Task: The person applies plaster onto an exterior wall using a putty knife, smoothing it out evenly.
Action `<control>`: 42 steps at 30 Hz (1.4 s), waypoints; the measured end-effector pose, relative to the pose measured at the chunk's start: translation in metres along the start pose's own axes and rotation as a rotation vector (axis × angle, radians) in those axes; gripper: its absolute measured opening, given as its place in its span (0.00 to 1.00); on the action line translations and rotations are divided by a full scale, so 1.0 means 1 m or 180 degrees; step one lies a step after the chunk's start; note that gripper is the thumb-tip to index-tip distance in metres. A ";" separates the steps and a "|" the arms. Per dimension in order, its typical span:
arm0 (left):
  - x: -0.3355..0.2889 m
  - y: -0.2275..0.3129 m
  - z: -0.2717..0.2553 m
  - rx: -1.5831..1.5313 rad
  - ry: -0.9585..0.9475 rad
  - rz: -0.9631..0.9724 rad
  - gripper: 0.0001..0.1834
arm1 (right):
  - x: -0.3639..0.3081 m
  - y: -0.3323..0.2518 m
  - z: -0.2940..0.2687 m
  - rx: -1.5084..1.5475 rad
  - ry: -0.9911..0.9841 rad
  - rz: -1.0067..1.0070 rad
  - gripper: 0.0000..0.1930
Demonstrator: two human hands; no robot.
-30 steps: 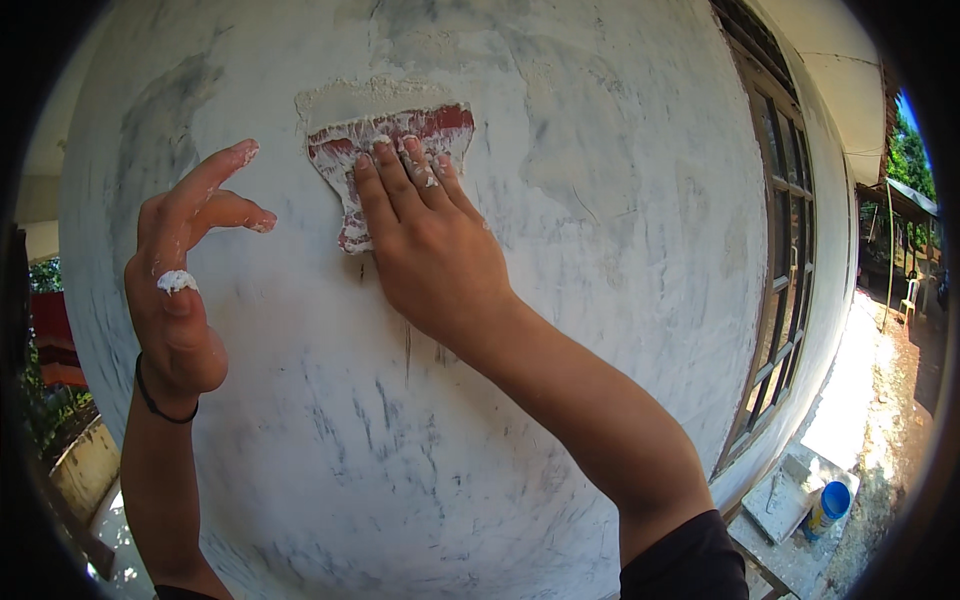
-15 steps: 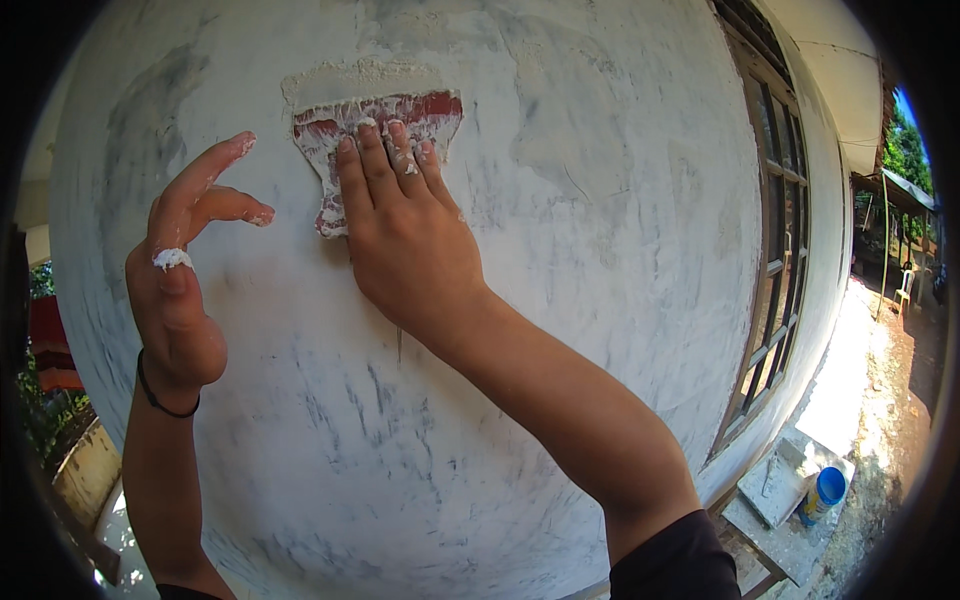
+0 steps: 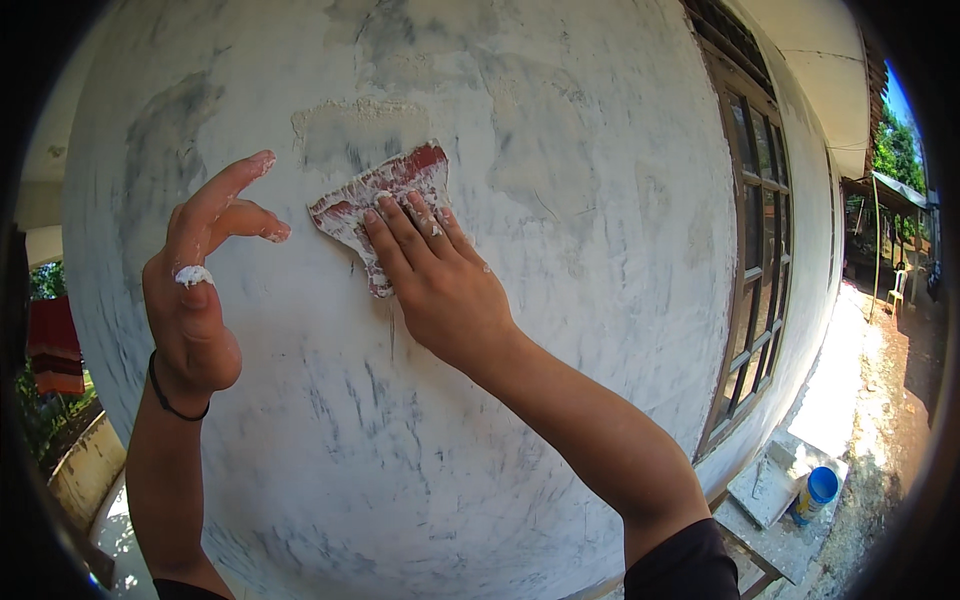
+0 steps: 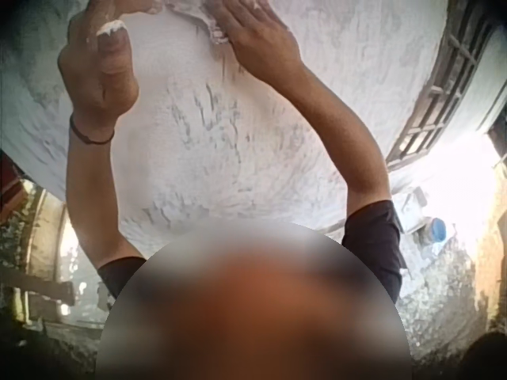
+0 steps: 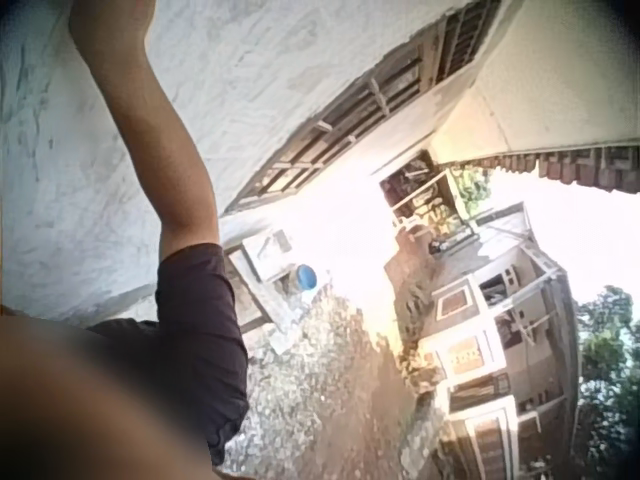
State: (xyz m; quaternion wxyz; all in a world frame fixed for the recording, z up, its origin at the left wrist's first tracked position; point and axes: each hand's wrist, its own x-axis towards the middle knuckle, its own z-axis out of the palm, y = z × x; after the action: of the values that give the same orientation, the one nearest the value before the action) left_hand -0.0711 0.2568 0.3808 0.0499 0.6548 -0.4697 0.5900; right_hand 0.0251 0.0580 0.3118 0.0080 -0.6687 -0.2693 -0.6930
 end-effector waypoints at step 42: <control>-0.042 -0.047 0.029 0.0011 0.0050 0.0104 0.48 | 0.044 -0.002 0.027 -0.0952 0.0322 -0.0170 0.28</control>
State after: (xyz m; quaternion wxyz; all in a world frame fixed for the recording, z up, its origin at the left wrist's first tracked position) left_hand -0.0131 0.2885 0.3603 0.0429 0.6426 -0.4789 0.5966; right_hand 0.0443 0.0856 0.3505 -0.0966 -0.6192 -0.1800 -0.7582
